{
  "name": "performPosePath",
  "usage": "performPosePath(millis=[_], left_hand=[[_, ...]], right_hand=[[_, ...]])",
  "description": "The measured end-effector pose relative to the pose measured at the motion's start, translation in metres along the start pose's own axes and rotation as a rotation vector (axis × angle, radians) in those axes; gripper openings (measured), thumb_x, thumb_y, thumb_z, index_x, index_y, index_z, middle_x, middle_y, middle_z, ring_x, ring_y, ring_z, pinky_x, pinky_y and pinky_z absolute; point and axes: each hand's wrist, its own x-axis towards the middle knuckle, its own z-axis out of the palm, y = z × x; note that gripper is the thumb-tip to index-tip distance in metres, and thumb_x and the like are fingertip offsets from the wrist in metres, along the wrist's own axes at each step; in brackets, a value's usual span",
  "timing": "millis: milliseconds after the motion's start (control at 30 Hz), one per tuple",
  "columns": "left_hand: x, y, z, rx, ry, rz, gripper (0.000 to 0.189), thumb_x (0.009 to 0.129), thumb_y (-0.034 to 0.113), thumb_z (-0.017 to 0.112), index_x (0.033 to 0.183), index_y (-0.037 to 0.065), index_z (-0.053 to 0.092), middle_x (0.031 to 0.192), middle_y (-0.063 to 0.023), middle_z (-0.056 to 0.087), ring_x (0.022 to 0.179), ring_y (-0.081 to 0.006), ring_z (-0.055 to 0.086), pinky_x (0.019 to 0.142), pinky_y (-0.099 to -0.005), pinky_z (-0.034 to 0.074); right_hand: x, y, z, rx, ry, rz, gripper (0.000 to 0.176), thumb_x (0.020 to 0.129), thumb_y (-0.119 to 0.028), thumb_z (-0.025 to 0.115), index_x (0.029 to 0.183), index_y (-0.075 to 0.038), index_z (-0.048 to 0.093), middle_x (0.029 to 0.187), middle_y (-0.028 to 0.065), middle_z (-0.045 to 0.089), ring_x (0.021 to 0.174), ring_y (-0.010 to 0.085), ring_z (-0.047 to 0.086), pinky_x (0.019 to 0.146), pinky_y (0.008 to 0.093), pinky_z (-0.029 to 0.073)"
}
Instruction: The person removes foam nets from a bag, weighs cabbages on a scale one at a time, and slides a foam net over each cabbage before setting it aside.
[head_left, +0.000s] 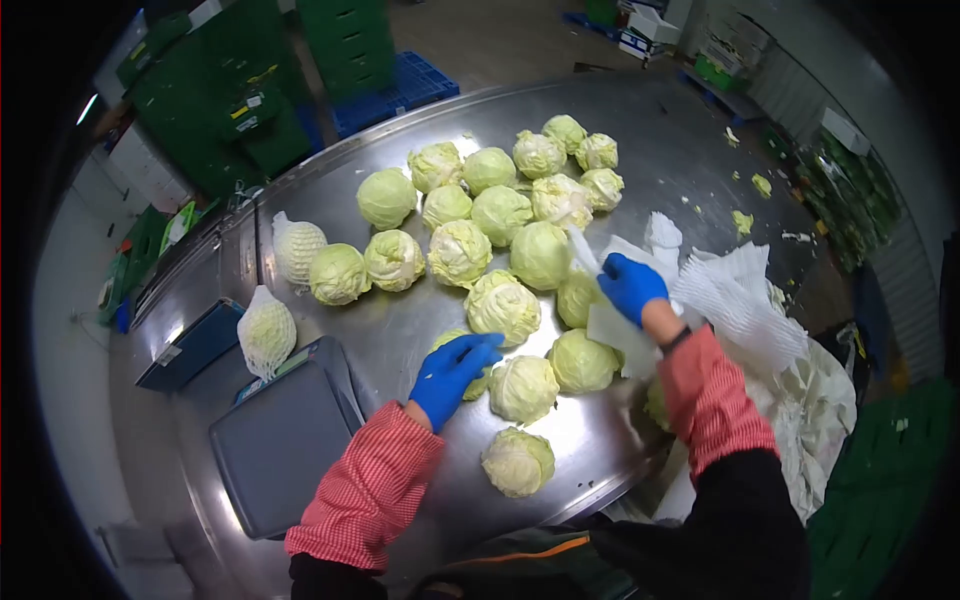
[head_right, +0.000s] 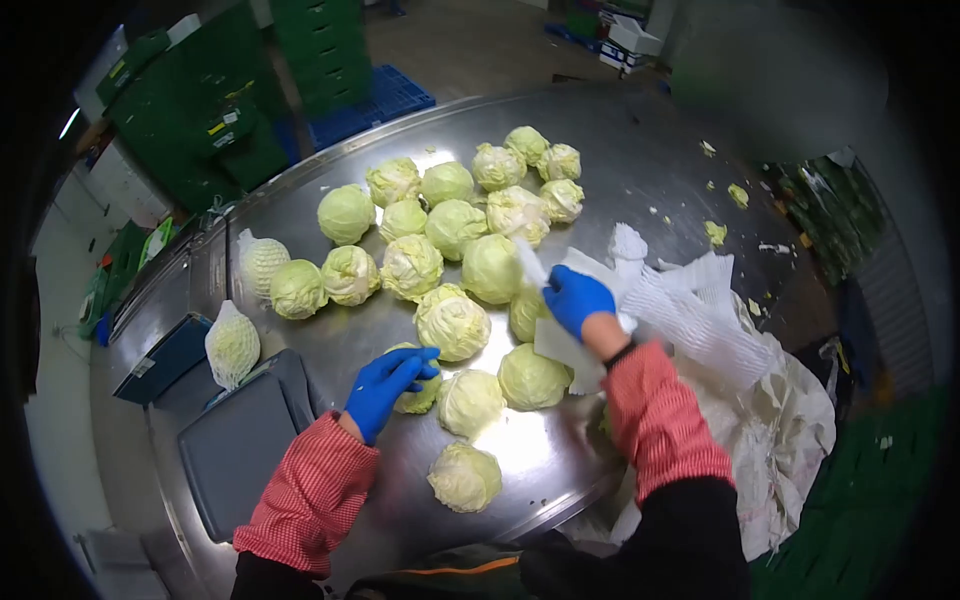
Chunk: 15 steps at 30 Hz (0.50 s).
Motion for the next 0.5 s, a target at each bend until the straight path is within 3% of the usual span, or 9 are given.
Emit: performPosePath(millis=[33,100,133,200,300,333,400,467,500], left_hand=[[0.006,0.0,0.005,0.001,0.072,0.018,0.039,0.091,0.03,0.051,0.122,0.006,0.053,0.108,-0.0067,0.06,0.1,-0.0145,0.056,0.085,-0.0289,0.045],[0.011,0.006,0.02,-0.32,0.18,-0.098,0.038,0.091,0.031,0.053,0.12,0.006,0.053,0.107,-0.0066,0.06,0.101,-0.0146,0.055,0.085,-0.03,0.045],[0.013,0.009,0.02,-0.482,0.236,-0.145,0.038,0.09,0.031,0.053,0.119,0.006,0.053,0.107,-0.0065,0.06,0.101,-0.0147,0.055,0.085,-0.0306,0.045],[0.014,-0.005,0.003,-0.43,0.141,-0.144,0.037,0.087,0.028,0.058,0.115,0.004,0.054,0.102,-0.0062,0.062,0.094,-0.0157,0.059,0.081,-0.0299,0.048],[-0.009,-0.01,-0.007,-0.158,0.183,-0.052,0.036,0.084,0.018,0.064,0.114,0.002,0.053,0.097,-0.007,0.063,0.083,-0.0156,0.062,0.075,-0.0279,0.05],[-0.019,-0.009,-0.005,-0.142,0.178,-0.078,0.036,0.083,0.017,0.064,0.114,0.002,0.054,0.097,-0.0075,0.063,0.084,-0.0155,0.062,0.074,-0.0277,0.05],[-0.031,-0.009,-0.002,-0.109,0.158,-0.115,0.035,0.082,0.014,0.065,0.113,0.002,0.054,0.097,-0.0083,0.063,0.084,-0.0153,0.062,0.074,-0.0273,0.05],[-0.037,-0.018,-0.007,-0.335,0.087,-0.131,0.032,0.085,0.016,0.061,0.113,0.003,0.054,0.097,-0.0079,0.063,0.084,-0.0165,0.063,0.073,-0.0267,0.05],[-0.039,-0.022,-0.013,-0.464,0.04,-0.136,0.031,0.086,0.017,0.06,0.113,0.003,0.054,0.097,-0.0075,0.063,0.084,-0.0166,0.063,0.073,-0.0266,0.05]], right_hand=[[-0.016,-0.019,0.0,0.256,0.077,-0.097,0.024,0.084,-0.029,0.055,0.093,-0.008,0.059,0.084,0.0157,0.063,0.078,0.0299,0.061,0.071,0.0372,0.047],[-0.054,-0.064,-0.001,0.889,-0.184,-0.156,0.017,0.085,-0.018,0.06,0.092,-0.003,0.058,0.078,0.0023,0.057,0.075,0.0095,0.05,0.07,0.0263,0.044],[-0.069,-0.077,0.005,0.991,-0.291,-0.241,0.017,0.085,-0.018,0.06,0.093,-0.003,0.059,0.082,0.0007,0.057,0.079,0.0085,0.05,0.073,0.0256,0.043],[-0.084,-0.091,0.023,1.156,-0.595,-0.146,0.025,0.084,-0.022,0.062,0.099,-0.002,0.058,0.086,0.0034,0.056,0.078,0.0099,0.051,0.075,0.0256,0.043],[-0.09,-0.105,0.019,0.904,-0.278,-0.243,0.037,0.082,-0.027,0.065,0.107,-0.002,0.055,0.093,0.0051,0.056,0.077,0.0116,0.052,0.074,0.027,0.045],[-0.091,-0.112,0.011,0.833,-0.204,-0.269,0.048,0.079,-0.034,0.067,0.114,-0.004,0.052,0.098,0.0085,0.056,0.075,0.0164,0.055,0.072,0.0295,0.047],[-0.088,-0.124,0.018,0.684,-0.204,-0.37,0.042,0.08,-0.035,0.064,0.108,-0.005,0.055,0.095,0.0103,0.058,0.074,0.0207,0.057,0.069,0.0319,0.048],[-0.088,-0.136,0.033,0.539,-0.278,-0.385,0.033,0.081,-0.034,0.062,0.097,-0.006,0.057,0.094,0.0113,0.06,0.075,0.0269,0.059,0.068,0.0339,0.048],[-0.089,-0.141,0.041,0.633,-0.29,-0.369,0.027,0.081,-0.031,0.062,0.089,-0.005,0.058,0.089,0.0107,0.061,0.076,0.0297,0.059,0.067,0.0355,0.047]])
